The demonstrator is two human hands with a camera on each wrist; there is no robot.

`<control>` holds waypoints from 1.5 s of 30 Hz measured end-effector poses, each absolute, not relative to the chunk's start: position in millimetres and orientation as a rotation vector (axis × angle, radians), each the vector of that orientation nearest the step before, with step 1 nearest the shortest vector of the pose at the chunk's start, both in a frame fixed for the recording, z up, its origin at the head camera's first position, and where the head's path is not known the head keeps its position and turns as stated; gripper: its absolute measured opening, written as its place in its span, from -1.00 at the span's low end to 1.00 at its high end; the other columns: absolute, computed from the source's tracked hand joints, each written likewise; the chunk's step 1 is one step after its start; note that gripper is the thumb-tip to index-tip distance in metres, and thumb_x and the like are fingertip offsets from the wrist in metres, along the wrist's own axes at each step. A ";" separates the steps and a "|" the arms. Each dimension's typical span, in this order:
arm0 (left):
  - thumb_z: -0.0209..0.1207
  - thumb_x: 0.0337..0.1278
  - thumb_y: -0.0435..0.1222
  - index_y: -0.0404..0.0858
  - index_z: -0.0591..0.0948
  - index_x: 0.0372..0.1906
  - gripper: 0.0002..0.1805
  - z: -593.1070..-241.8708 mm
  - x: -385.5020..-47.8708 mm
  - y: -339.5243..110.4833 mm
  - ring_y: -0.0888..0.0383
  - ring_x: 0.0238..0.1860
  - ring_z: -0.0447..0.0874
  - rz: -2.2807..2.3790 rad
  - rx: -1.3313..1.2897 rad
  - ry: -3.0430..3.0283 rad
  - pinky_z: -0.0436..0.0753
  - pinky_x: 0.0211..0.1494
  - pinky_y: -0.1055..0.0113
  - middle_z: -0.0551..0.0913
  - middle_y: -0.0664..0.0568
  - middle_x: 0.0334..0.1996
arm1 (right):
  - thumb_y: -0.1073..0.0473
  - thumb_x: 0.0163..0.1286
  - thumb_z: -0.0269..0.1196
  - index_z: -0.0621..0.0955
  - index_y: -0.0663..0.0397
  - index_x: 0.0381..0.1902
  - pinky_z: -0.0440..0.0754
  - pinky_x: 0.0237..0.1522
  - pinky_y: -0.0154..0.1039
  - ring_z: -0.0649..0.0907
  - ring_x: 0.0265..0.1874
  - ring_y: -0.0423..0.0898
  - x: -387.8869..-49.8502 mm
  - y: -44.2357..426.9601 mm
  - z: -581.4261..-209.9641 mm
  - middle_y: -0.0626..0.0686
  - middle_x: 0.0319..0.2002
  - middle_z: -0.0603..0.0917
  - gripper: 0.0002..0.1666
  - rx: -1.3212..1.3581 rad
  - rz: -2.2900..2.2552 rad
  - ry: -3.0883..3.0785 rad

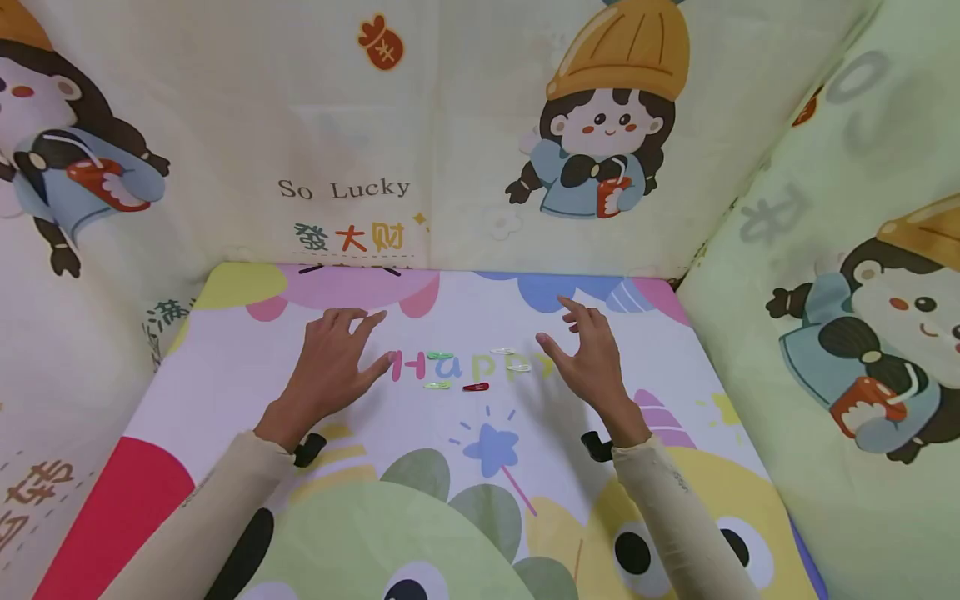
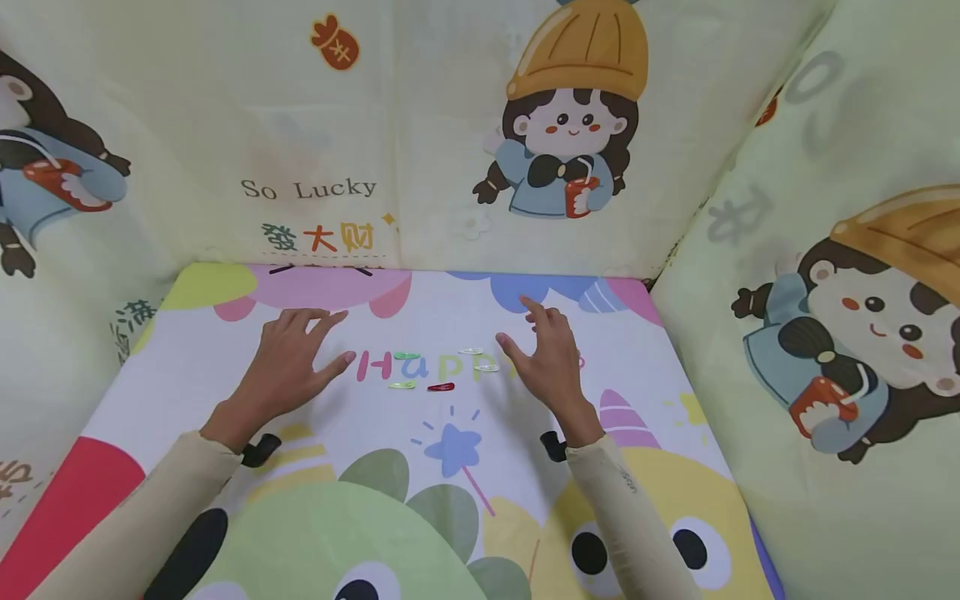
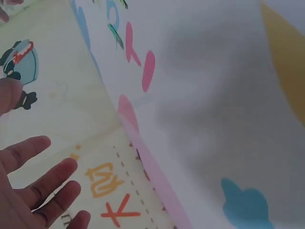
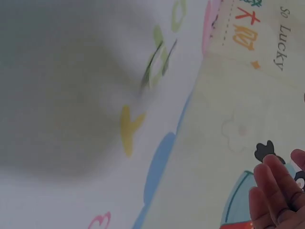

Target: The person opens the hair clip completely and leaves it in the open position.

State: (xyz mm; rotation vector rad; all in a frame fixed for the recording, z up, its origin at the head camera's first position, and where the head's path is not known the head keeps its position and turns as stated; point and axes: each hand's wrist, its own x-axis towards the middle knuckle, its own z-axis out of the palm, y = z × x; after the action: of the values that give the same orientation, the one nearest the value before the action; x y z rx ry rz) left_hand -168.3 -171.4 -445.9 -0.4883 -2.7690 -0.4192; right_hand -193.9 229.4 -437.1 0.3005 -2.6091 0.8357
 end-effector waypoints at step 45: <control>0.41 0.30 -0.24 -0.13 0.80 0.02 -0.77 -501.8 -221.6 -108.6 0.00 -0.06 0.55 -1.033 -0.266 -2.963 0.53 -0.01 0.15 0.84 0.02 -0.28 | 0.16 0.33 0.54 0.81 -0.16 0.02 0.55 -0.22 -0.26 0.62 -0.32 -0.05 -226.2 123.5 -489.0 -0.03 -0.29 0.81 -0.69 0.305 1.333 -2.819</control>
State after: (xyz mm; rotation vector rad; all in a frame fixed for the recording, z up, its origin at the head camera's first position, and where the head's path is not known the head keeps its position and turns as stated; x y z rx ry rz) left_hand -221.6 -108.6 -501.8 -0.2660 -2.9630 -1.0334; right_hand -226.2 123.5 -489.0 0.3045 -2.8190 1.3333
